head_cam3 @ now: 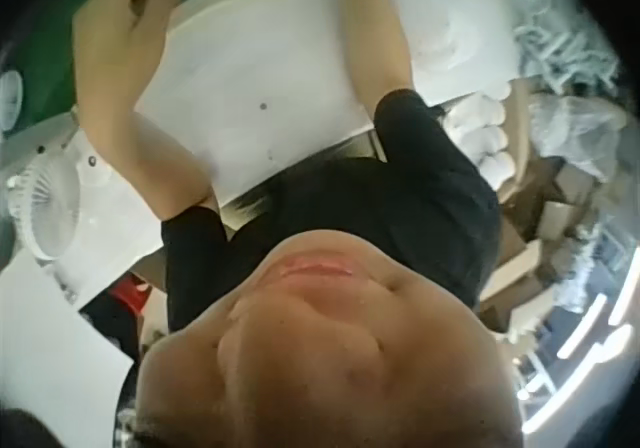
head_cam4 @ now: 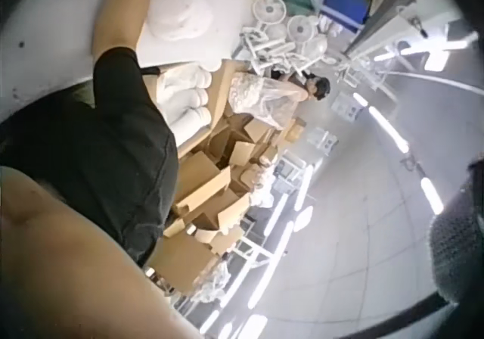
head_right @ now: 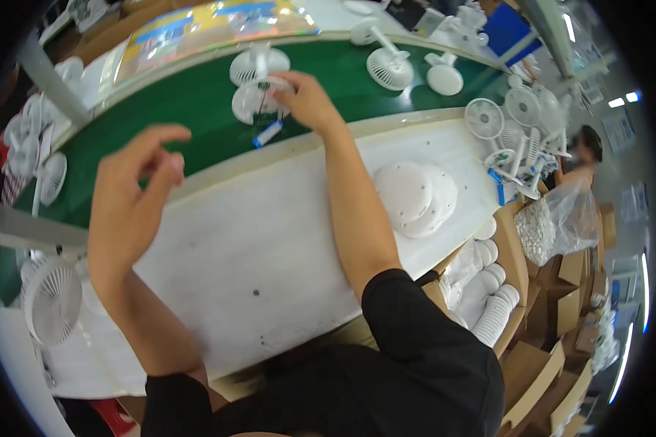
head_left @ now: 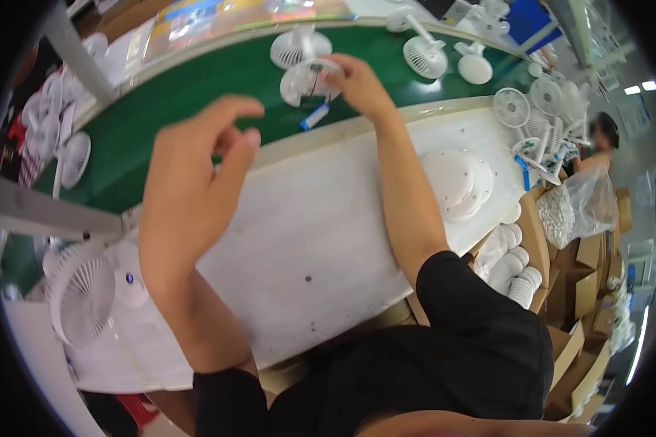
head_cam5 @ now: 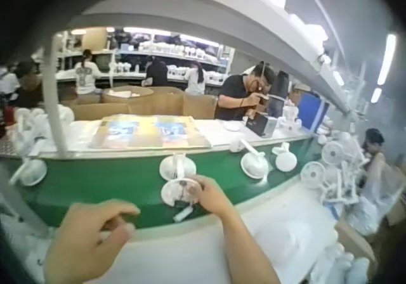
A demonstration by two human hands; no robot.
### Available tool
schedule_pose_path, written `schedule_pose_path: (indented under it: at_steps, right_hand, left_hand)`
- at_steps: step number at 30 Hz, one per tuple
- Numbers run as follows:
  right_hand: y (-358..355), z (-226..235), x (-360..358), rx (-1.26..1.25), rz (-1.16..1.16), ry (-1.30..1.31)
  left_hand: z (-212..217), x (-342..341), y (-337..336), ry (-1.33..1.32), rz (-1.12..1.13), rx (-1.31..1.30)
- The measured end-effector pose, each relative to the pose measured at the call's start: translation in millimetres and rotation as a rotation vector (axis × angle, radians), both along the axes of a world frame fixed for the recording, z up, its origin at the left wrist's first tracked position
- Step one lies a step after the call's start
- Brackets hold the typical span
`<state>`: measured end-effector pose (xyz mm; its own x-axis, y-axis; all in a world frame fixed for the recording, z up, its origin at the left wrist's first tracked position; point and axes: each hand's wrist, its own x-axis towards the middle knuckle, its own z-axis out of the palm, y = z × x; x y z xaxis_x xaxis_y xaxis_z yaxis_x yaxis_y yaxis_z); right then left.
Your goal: Assembling handheld portable fans by installing circuit boards and batteries into housings and snapping them together.
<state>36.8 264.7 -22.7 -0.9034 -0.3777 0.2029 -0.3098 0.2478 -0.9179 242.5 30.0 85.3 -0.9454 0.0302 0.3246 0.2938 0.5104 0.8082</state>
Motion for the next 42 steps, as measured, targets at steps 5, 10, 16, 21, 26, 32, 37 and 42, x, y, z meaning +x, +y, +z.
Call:
schedule_pose_path:
  at_steps: [5,10,16,21,26,32,37,42]
  right_hand:
    - [-43,30,26,-0.277,-0.068,-0.036]
    - [-75,78,77,-0.367,-0.052,-0.095]
    - [-73,96,103,-0.200,-0.008,-0.097]
    - [-72,102,110,-0.202,0.043,-0.128]
    - [-71,101,109,-0.054,-0.089,0.231]
    - [-70,94,99,-0.008,0.067,0.632]
    - [-71,102,108,0.143,0.090,0.743]
    - [-69,103,109,0.100,-0.029,0.548]
  left_hand:
    - [-22,-21,-8,-0.012,0.193,0.132]
    - [-54,-30,4,0.101,0.282,0.134]
    - [-35,-30,33,0.237,0.415,0.166]
    - [-41,-35,23,0.298,0.292,0.286]
    - [-26,-30,27,0.071,0.234,0.756]
    - [-27,-30,34,0.075,0.327,0.711]
    - [-34,-32,46,0.183,0.310,0.798]
    - [-36,-33,57,0.156,0.174,0.929]
